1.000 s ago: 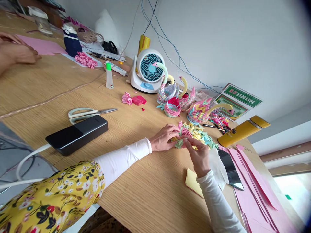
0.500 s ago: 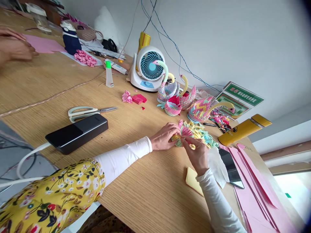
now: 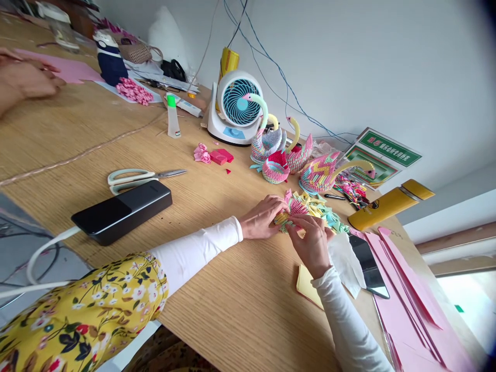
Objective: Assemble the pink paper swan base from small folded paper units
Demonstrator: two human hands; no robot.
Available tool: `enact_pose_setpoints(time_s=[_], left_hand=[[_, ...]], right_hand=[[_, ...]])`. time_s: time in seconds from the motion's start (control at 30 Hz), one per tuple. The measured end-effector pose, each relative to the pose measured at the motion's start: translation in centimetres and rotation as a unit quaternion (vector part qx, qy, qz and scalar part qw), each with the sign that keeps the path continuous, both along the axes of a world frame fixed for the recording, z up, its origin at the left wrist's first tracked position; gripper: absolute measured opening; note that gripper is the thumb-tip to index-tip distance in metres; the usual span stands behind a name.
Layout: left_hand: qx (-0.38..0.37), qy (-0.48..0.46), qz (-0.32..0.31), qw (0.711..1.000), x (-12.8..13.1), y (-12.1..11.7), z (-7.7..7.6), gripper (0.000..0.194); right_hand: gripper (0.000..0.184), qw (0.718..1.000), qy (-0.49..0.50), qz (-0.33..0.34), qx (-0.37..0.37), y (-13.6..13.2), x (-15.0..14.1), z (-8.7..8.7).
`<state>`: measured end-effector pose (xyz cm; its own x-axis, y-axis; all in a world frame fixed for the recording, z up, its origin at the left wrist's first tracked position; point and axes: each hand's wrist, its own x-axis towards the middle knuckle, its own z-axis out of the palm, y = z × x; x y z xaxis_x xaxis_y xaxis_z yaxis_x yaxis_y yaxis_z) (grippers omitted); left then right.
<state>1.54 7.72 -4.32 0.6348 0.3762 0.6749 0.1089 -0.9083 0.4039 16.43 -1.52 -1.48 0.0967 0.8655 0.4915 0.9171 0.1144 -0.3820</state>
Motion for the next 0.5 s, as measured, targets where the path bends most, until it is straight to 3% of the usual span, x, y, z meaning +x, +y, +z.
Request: enact_pose_setpoints(time_s=[0.5], left_hand=[[0.009,-0.012,-0.007,1.000,0.01,0.02,-0.15,0.037]], right_hand=[[0.016,0.998,-0.052,-0.024,-0.005,0.22,0.21,-0.56]])
